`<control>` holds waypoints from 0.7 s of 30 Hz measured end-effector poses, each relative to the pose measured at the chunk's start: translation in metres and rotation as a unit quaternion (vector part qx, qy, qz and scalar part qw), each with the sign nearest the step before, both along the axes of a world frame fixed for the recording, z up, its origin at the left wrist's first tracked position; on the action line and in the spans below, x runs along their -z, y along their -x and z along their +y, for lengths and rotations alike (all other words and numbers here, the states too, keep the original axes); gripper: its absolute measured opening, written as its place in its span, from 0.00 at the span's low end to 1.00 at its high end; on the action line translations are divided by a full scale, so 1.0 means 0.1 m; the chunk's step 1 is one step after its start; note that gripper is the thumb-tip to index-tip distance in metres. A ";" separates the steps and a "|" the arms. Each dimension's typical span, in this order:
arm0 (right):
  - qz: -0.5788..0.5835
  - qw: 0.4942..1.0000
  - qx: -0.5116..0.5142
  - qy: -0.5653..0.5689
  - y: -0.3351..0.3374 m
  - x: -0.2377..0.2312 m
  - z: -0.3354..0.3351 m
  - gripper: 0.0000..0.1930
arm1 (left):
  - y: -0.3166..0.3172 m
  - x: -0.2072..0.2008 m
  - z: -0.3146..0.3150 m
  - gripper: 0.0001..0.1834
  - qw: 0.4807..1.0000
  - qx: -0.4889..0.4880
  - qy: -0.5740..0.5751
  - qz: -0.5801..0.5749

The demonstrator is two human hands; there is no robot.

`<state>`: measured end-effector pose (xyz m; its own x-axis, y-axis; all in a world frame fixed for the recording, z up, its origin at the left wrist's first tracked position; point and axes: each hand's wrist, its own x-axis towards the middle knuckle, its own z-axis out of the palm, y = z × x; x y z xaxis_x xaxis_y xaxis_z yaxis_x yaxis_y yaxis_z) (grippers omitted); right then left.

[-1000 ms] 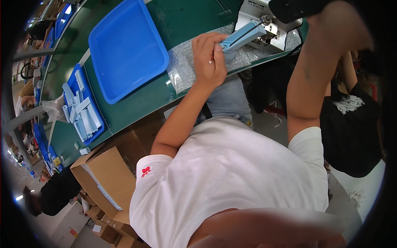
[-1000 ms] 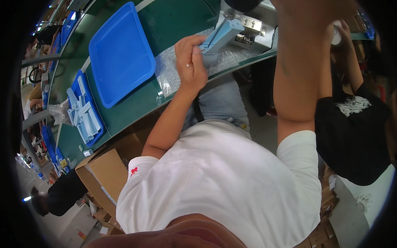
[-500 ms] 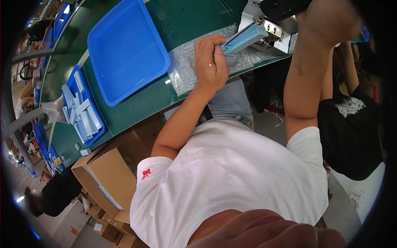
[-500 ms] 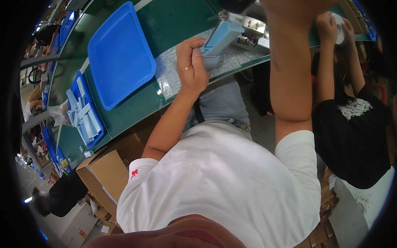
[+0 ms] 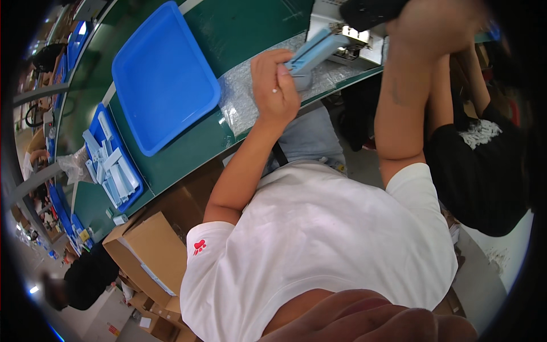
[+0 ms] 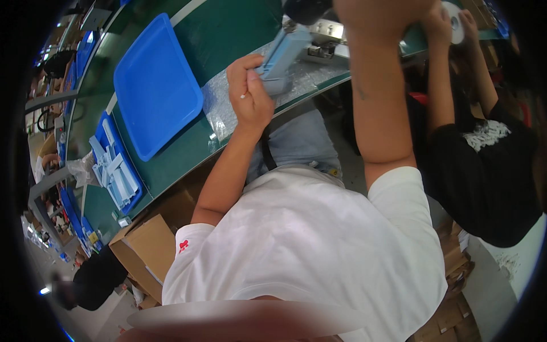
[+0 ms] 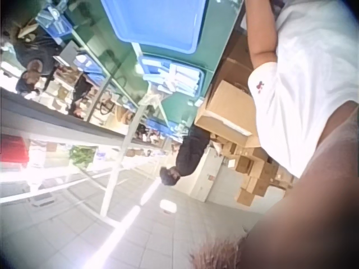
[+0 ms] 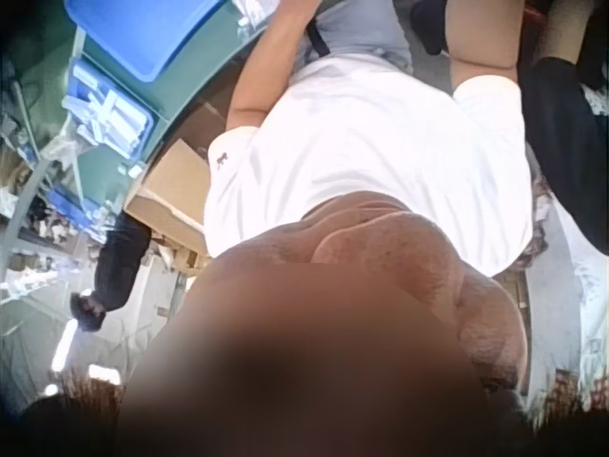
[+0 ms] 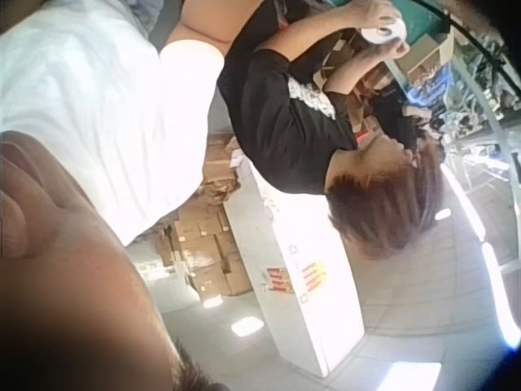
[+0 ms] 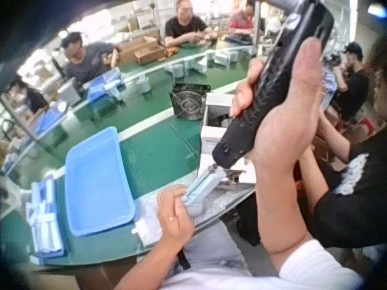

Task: The person assembles small white plastic components by inserting a thin wire into each unit using a handheld tool. The person picks up each component from a blue tray, secures it in a jig, and uses the tool to drive the wire into the housing before placing the finished unit back into the tray.

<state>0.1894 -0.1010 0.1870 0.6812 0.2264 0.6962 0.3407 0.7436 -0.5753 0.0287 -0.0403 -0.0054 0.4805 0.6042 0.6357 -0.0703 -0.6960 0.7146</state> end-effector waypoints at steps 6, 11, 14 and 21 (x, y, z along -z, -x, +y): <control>-0.013 0.996 -0.026 -0.087 0.00 0.02 0.07 0.27 | 0.04 0.04 0.03 0.13 1.000 -0.015 0.009 0.016; -0.072 0.996 0.002 -0.052 -0.15 -0.25 -0.04 0.25 | -0.02 -0.08 -0.01 0.14 0.998 -0.031 -0.009 0.045; -0.094 0.995 0.012 -0.042 -0.22 -0.28 -0.07 0.24 | -0.02 -0.05 -0.01 0.15 0.997 -0.052 0.022 0.049; -0.128 0.992 0.014 -0.018 -0.20 -0.32 -0.08 0.22 | -0.09 0.01 -0.02 0.15 0.997 -0.073 0.013 0.026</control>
